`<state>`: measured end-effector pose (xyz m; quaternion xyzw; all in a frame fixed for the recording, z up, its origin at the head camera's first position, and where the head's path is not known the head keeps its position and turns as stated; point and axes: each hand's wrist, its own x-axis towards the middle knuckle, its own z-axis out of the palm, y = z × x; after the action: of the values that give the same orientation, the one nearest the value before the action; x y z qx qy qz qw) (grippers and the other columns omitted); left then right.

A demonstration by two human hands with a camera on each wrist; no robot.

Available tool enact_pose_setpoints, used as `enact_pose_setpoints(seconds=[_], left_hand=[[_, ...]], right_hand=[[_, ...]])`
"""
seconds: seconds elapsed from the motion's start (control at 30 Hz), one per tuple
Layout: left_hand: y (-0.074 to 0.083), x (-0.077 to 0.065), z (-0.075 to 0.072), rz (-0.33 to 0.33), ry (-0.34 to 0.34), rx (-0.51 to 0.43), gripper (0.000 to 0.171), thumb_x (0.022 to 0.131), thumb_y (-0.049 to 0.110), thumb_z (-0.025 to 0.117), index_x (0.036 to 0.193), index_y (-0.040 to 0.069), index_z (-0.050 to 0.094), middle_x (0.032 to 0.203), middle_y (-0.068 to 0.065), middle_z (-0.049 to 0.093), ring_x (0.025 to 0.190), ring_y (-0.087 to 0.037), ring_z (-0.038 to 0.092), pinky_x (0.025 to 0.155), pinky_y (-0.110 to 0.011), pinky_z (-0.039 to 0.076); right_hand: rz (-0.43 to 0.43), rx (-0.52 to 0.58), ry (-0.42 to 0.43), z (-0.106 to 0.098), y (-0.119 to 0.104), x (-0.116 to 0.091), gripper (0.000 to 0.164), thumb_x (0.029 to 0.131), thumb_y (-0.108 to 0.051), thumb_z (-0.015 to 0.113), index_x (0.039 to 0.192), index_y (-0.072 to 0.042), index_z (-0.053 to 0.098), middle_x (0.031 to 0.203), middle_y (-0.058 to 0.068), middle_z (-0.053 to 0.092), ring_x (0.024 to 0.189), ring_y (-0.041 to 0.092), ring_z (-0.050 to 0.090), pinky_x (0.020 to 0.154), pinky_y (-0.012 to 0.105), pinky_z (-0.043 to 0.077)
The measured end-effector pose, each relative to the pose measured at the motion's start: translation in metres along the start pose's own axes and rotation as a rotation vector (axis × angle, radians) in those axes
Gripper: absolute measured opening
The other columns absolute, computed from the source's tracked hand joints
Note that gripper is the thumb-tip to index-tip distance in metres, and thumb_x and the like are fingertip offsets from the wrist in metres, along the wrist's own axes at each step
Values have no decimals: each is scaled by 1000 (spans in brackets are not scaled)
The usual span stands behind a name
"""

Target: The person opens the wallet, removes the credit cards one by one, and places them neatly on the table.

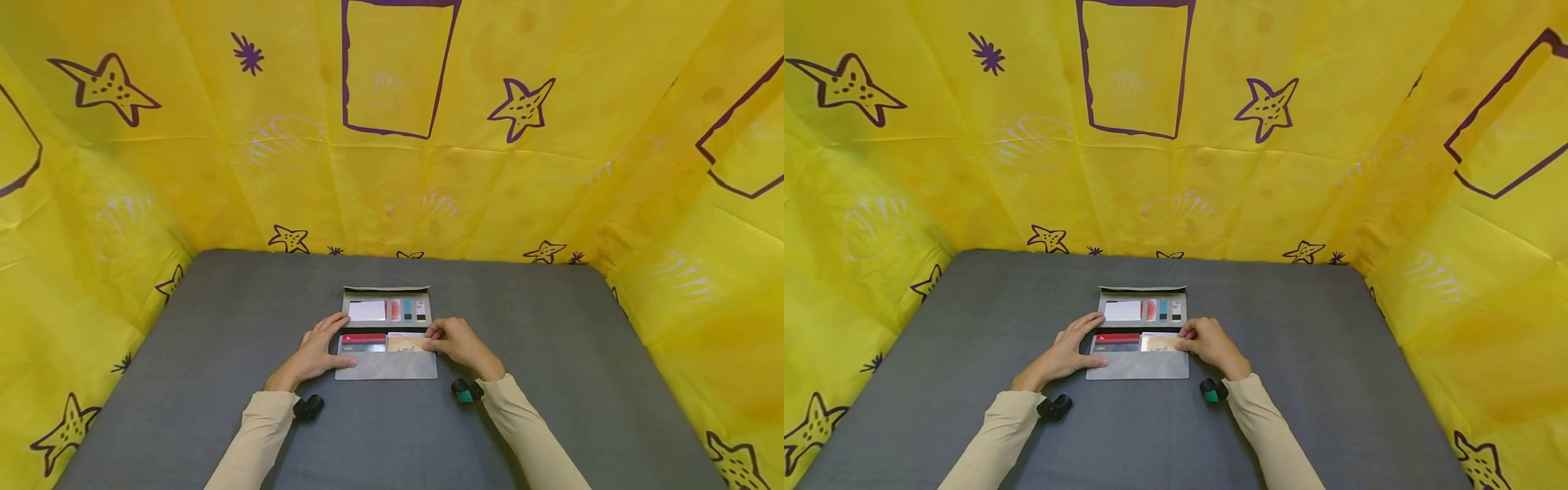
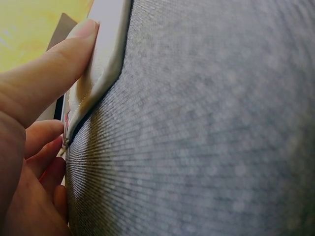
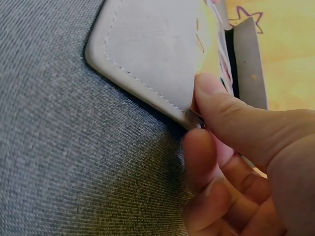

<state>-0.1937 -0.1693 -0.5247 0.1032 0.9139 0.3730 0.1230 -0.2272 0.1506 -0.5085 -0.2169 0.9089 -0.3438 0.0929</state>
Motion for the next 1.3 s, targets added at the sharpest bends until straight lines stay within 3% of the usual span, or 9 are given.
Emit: enact_pose_setpoints(seconds=[0.23, 0.8, 1.07, 1.3], left_hand=[[-1, 1, 0, -6, -5, -7, 93, 77, 37, 84, 153, 8, 37, 162, -12, 28, 150, -38, 21, 114, -63, 19], [-2, 1, 0, -1, -2, -11, 93, 77, 37, 84, 153, 7, 38, 162, -11, 29, 150, -37, 21, 114, -63, 19], [-1, 2, 0, -10, -4, -7, 93, 77, 37, 84, 153, 8, 37, 162, -11, 29, 150, -37, 21, 114, -63, 18], [0, 1, 0, -17, -7, -7, 93, 77, 36, 84, 153, 8, 37, 162, -11, 28, 150, -37, 20, 115, -63, 18]], right_hand=[[-24, 25, -4, 1, 1, 1, 15, 86, -16, 76, 95, -5, 75, 82, 2, 70, 74, 8, 56, 69, 20, 47], [10, 78, 2, 4, 3, 6, 14, 88, -13, 73, 98, -3, 75, 84, 5, 70, 75, 11, 56, 68, 20, 47], [48, 131, 0, 5, 2, 6, 14, 89, -10, 72, 98, 0, 74, 83, 7, 69, 69, 10, 55, 61, 19, 48], [29, 136, -1, 4, 3, 7, 14, 89, -10, 72, 97, 0, 74, 81, 7, 68, 65, 9, 55, 58, 19, 47]])
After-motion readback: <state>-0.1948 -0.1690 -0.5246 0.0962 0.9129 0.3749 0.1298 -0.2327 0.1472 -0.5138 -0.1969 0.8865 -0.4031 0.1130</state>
